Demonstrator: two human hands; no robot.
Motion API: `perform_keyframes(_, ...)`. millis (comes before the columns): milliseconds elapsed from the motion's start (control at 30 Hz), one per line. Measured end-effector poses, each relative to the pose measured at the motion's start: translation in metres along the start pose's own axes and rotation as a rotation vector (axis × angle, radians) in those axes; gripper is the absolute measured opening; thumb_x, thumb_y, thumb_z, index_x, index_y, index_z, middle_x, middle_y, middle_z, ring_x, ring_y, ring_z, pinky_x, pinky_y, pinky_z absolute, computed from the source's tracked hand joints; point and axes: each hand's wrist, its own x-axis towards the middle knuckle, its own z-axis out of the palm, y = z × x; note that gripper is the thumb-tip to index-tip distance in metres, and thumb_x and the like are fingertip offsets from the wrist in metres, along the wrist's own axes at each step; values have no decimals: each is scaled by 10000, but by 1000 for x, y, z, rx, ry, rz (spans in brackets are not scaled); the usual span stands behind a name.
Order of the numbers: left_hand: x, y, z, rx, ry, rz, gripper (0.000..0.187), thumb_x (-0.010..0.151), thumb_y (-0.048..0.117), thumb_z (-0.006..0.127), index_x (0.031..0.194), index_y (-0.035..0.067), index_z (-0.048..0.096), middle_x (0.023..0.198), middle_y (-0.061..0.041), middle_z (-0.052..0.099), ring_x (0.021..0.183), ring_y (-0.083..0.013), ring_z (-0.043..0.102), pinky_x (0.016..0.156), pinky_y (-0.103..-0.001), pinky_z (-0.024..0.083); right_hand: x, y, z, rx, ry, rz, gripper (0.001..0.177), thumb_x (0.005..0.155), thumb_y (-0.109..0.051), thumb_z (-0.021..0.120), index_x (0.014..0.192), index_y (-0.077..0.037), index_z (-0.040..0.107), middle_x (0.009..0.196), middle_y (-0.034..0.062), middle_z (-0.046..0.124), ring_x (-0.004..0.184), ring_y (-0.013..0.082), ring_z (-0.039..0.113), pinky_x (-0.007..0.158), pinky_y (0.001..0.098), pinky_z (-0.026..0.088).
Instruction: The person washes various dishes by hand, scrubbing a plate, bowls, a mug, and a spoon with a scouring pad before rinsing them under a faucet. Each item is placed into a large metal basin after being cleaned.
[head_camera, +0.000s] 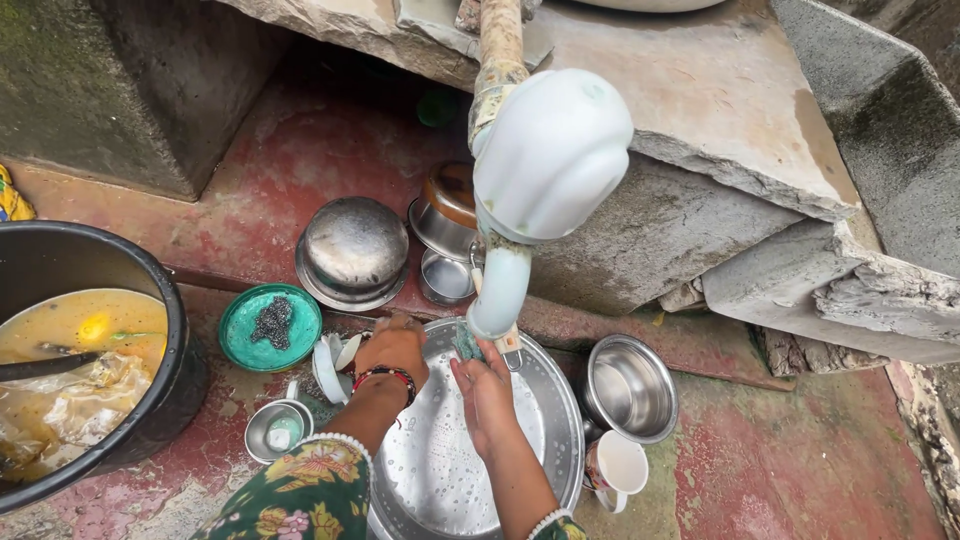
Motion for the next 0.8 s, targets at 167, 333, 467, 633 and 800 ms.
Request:
perform_keyframes(167,39,13,11,308,-24,248,497,927,175,630,1418,176,555,1663,-18,209,1518,-237,218,1174,-480,334,8,-4,-4,103,-84,-15,553,834,76,511,1381,0,480,1225,102,546,1184,179,560,1170,371,402)
perform_keyframes(333,58,29,2,568,-118,401,428,1011,204,536,1437,180,562,1747,5,16,1596,-225,39,1234,-549,193,-20,-42,13,35,-75,82,626,797,41,512,1413,-56,457,1367,28,554,1285,120,521,1193,330,369)
perform_keyframes(467,81,39,8,620,-202,339,528,1060,330,456,1571,226,377,1719,-6,112,1600,-209,71,1265,-554,143,-27,-55,5,32,-156,81,732,793,28,490,1512,-84,418,1403,55,539,1278,145,533,1190,309,367)
perform_keyframes(633,102,22,41,560,-134,326,557,1039,346,486,1565,205,368,1613,-34,325,1530,-202,246,1222,-499,227,-18,-40,-30,121,-282,65,759,837,53,494,1587,-39,414,1245,180,507,1201,220,549,1186,351,351)
perform_keyframes(800,109,-2,70,492,11,309,404,1024,329,502,1402,205,570,1454,-44,553,1419,-203,468,1131,-409,375,-37,-59,-15,15,-77,89,472,927,18,564,1392,-17,495,1243,115,638,1176,204,646,1115,327,482)
